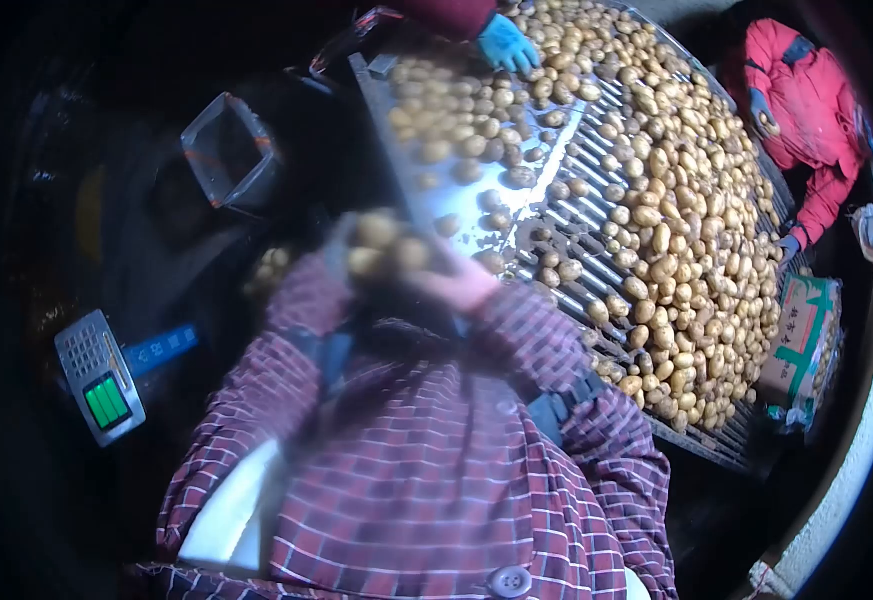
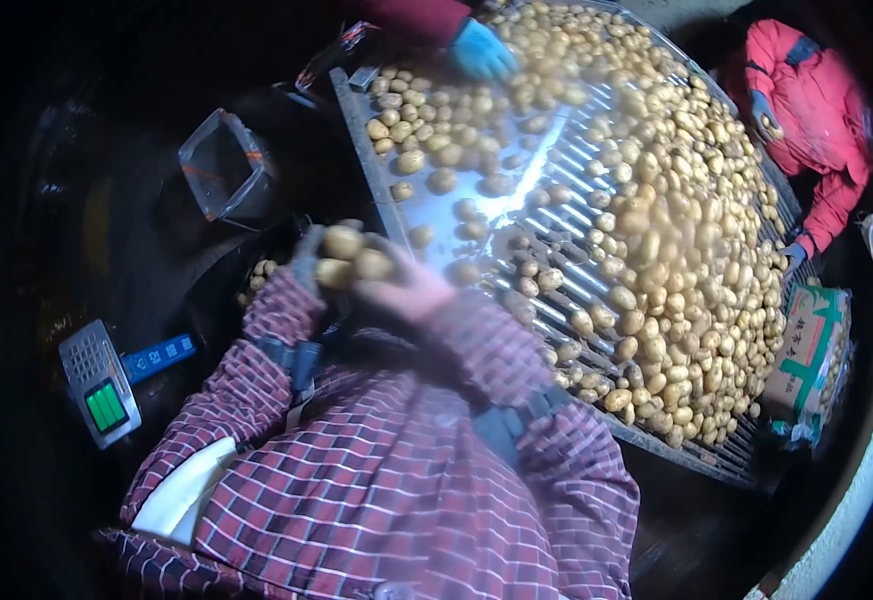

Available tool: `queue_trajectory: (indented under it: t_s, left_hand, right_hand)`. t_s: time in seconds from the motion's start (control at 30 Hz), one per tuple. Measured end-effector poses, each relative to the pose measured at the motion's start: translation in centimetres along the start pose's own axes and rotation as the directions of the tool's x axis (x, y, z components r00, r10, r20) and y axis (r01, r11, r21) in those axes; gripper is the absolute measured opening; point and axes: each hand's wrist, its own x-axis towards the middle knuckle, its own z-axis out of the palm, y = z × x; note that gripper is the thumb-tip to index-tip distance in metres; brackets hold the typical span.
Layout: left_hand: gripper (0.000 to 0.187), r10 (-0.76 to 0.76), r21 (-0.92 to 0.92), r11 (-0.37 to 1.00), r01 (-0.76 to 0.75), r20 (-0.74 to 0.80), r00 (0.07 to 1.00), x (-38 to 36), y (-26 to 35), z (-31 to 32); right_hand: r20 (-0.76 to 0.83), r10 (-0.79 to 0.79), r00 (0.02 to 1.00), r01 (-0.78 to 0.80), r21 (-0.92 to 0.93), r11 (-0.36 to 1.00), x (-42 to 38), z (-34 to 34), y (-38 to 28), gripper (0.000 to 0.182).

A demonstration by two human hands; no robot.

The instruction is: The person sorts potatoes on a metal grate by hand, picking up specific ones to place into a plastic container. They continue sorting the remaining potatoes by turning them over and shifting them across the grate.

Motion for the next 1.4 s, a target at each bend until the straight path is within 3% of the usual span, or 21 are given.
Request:
queue_trajectory:
  t_s: [0.1,0.2,0.27,0.33,0.4,0.47,0.53,0.63,0.7,0.73,0.83,0.93,0.97,1.03,1.07,1.1,1.13,1.17,1.27,1.33,1.4]
  left_hand:
    - [0.056,0.155,0.107,0.984,-0.141,-0.136,0.978,-4.4,4.3,-7.4]
    - [0.048,0.029,0.419,0.907,0.034,-0.144,0.989,-7.0,7.7,-13.3]
    - [0.044,-0.02,0.881,0.421,0.216,-0.229,0.973,-6.9,8.7,-14.7]
    - [0.051,0.264,0.905,-0.198,0.377,-0.322,0.909,-4.9,8.4,-14.7]
    - [0.051,0.548,0.941,0.164,0.297,-0.337,0.766,-2.4,7.2,-14.5]
    - [0.045,0.649,0.858,0.509,-0.07,-0.33,0.685,0.7,6.4,-11.3]
    - [0.035,0.66,0.903,0.328,-0.278,-0.009,0.751,4.4,4.2,-5.0]
    - [0.023,0.395,0.879,-0.112,-0.464,0.468,0.791,4.6,-1.5,6.5]
    - [0.036,-0.077,0.69,-0.327,-0.646,0.662,0.746,6.5,-4.8,9.5]
    - [0.046,-0.201,0.578,-0.55,-0.603,0.609,0.768,7.5,-6.9,9.8]
    - [0.054,-0.373,0.345,-0.812,-0.471,0.314,0.873,6.8,-10.6,14.1]
    - [0.041,-0.309,0.403,-0.83,-0.385,0.242,0.92,8.1,-11.6,14.5]
    - [0.041,-0.327,0.419,-0.815,-0.401,0.24,0.914,8.9,-11.4,14.1]
    - [0.042,-0.273,0.629,-0.576,-0.521,0.453,0.849,10.9,-10.6,11.1]
    - [0.034,-0.185,0.535,-0.43,-0.727,0.736,0.651,12.3,-10.5,8.0]
    - [0.027,-0.265,0.913,-0.145,-0.381,0.335,0.904,10.5,-9.9,11.1]
    - [0.025,-0.34,0.969,0.151,-0.194,0.235,0.91,10.5,-9.6,10.8]
    - [0.023,-0.437,0.911,0.411,0.039,0.16,0.885,10.5,-9.3,10.3]
    - [0.022,-0.378,0.791,0.599,0.127,0.14,0.915,9.0,-10.4,10.0]
    - [0.03,-0.422,0.843,-0.023,-0.537,0.479,0.77,12.0,-10.0,5.4]
    - [0.034,-0.504,0.887,-0.05,-0.458,0.374,0.779,11.3,-10.2,6.4]
  right_hand:
    - [0.076,-0.08,0.994,0.078,0.034,0.996,2.4,5.5,-1.7,0.082]
    - [0.034,-0.032,0.999,0.037,-0.167,0.985,1.0,3.1,-0.9,0.076]
    - [-0.07,0.003,0.998,-0.015,-0.171,0.985,-1.3,-0.3,1.4,0.067]
    - [-0.331,0.087,0.939,-0.147,-0.159,0.976,-5.3,-3.9,3.4,0.052]
    - [-0.591,0.135,0.796,-0.093,0.1,0.991,-10.9,-6.4,3.7,0.043]
    - [-0.818,0.06,0.572,-0.157,-0.037,0.987,-16.3,-10.1,9.7,0.038]
    - [-0.886,0.067,0.458,-0.146,-0.001,0.989,-21.1,-10.6,11.0,0.036]
    - [-0.924,0.082,0.373,-0.097,0.05,0.994,-25.0,-9.8,13.8,0.031]
    - [-0.941,0.093,0.324,-0.12,0.057,0.991,-25.3,-7.5,12.4,0.028]
    - [-0.943,0.128,0.306,-0.125,0.093,0.988,-25.5,-7.0,13.3,0.028]
    - [-0.971,0.051,0.234,-0.066,0.036,0.997,-25.2,-5.2,13.7,0.029]
    - [-0.976,0.054,0.21,-0.237,0.003,0.972,-24.5,-4.3,13.1,0.028]
    - [-0.959,-0.087,0.271,-0.386,-0.191,0.902,-23.8,-4.3,12.3,0.029]
    - [-0.888,-0.021,0.458,-0.511,-0.282,0.812,-22.4,-4.2,9.0,0.031]
    - [-0.846,0.015,0.533,-0.514,-0.309,0.8,-21.5,-4.2,8.0,0.032]
    - [-0.795,0.052,0.604,-0.513,-0.338,0.789,-20.3,-4.2,6.9,0.033]
    - [-0.743,0.311,0.593,-0.702,-0.287,0.652,-18.8,-4.1,3.6,0.037]
    - [-0.732,0.343,0.589,-0.749,-0.334,0.572,-17.5,-4.2,3.7,0.038]
    - [-0.668,0.481,0.568,-0.822,-0.429,0.375,-15.7,-4.8,3.2,0.046]
    - [-0.643,0.507,0.574,-0.818,-0.423,0.39,-15.6,-5.1,3.3,0.05]
    - [-0.646,0.489,0.586,-0.806,-0.405,0.431,-15.7,-5.6,3.7,0.053]
